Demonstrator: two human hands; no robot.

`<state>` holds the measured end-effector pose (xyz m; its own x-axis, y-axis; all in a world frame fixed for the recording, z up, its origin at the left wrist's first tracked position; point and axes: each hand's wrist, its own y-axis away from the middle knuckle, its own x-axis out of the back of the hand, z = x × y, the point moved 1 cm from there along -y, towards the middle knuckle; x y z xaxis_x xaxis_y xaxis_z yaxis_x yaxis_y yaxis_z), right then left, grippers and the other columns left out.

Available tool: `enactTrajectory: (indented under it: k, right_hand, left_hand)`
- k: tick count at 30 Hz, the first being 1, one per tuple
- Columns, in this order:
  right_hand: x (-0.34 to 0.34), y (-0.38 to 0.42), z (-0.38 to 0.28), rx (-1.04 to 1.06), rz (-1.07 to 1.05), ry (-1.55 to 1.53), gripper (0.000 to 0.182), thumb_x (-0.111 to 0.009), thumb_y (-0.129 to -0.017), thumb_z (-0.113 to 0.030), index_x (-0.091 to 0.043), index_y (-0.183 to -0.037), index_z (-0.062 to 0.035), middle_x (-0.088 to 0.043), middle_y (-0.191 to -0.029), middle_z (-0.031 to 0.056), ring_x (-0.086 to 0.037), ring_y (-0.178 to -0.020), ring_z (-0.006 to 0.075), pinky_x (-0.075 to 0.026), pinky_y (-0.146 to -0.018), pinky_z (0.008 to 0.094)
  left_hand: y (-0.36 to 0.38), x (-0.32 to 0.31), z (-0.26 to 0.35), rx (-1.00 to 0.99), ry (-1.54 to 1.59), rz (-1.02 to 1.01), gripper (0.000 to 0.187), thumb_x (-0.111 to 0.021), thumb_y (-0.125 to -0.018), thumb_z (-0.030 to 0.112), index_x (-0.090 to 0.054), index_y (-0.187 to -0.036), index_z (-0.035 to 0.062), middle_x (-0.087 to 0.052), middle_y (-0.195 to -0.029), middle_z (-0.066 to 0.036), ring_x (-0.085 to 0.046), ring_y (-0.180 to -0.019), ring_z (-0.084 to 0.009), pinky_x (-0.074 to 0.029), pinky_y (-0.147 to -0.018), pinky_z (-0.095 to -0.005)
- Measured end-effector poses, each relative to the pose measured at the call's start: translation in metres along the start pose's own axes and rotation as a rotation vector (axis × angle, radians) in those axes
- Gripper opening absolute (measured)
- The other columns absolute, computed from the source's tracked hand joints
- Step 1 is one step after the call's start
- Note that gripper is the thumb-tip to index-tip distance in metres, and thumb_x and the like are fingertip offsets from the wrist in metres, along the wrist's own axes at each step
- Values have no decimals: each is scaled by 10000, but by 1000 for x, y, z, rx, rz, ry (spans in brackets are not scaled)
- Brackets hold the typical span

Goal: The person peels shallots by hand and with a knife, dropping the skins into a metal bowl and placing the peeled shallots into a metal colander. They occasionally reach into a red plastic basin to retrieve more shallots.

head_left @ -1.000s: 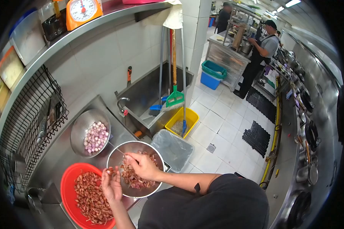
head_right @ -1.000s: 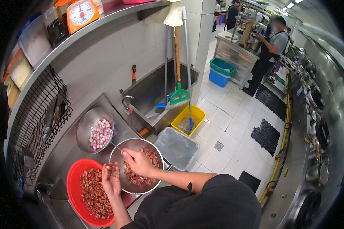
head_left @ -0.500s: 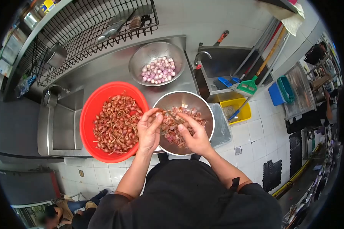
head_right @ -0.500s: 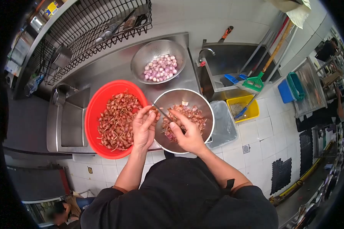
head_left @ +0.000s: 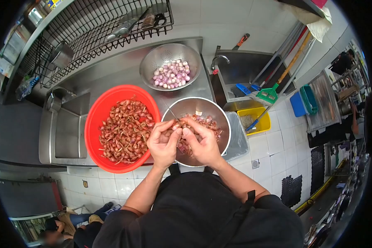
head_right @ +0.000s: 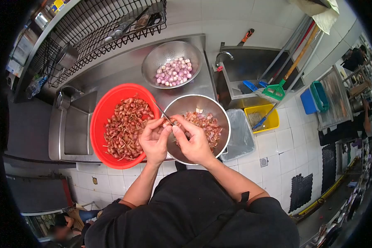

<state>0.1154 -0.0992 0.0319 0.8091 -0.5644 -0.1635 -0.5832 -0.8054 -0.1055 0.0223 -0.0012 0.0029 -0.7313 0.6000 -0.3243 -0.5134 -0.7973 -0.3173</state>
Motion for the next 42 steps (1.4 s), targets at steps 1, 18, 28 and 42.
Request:
enactTrajectory:
  k: [1,18,28,42]
  right_hand:
    - [0,-1,-3,-48,22,-42,346,-558,-997,-96,-551,-1312,45,-609,-824,-24,-493,-680,5,-420,-585,180]
    - [19,-7,11,-150,159,-77,329,-566,-1006,-160,-611,-1271,29,-543,-659,-44,-453,-560,10,-374,-495,190]
    - [36,5,10,-151,36,265,433,-573,-969,-124,-507,-1359,51,-687,-1115,191,-644,-1009,161,-502,-854,290]
    - [1,2,4,259,33,303,324,-571,-950,-38,-614,-1261,41,-705,-970,149,-655,-830,179,-515,-758,306]
  left_hand:
    - [1,0,0,-37,-45,-28,327,-638,-888,-92,-568,-1205,-51,-659,-1082,-121,-644,-1002,-166,-538,-877,-295]
    - [-17,20,-5,396,474,-151,304,-567,-985,88,-566,-1275,-3,-657,-1122,-129,-637,-955,-173,-531,-823,-279]
    - [-19,24,2,476,500,-148,291,-555,-1004,143,-571,-1236,-32,-644,-1154,-151,-634,-942,-162,-528,-806,-261]
    - [-12,12,1,302,347,-109,226,-608,-942,-11,-602,-1167,-34,-679,-1026,-99,-654,-859,-131,-540,-757,-257]
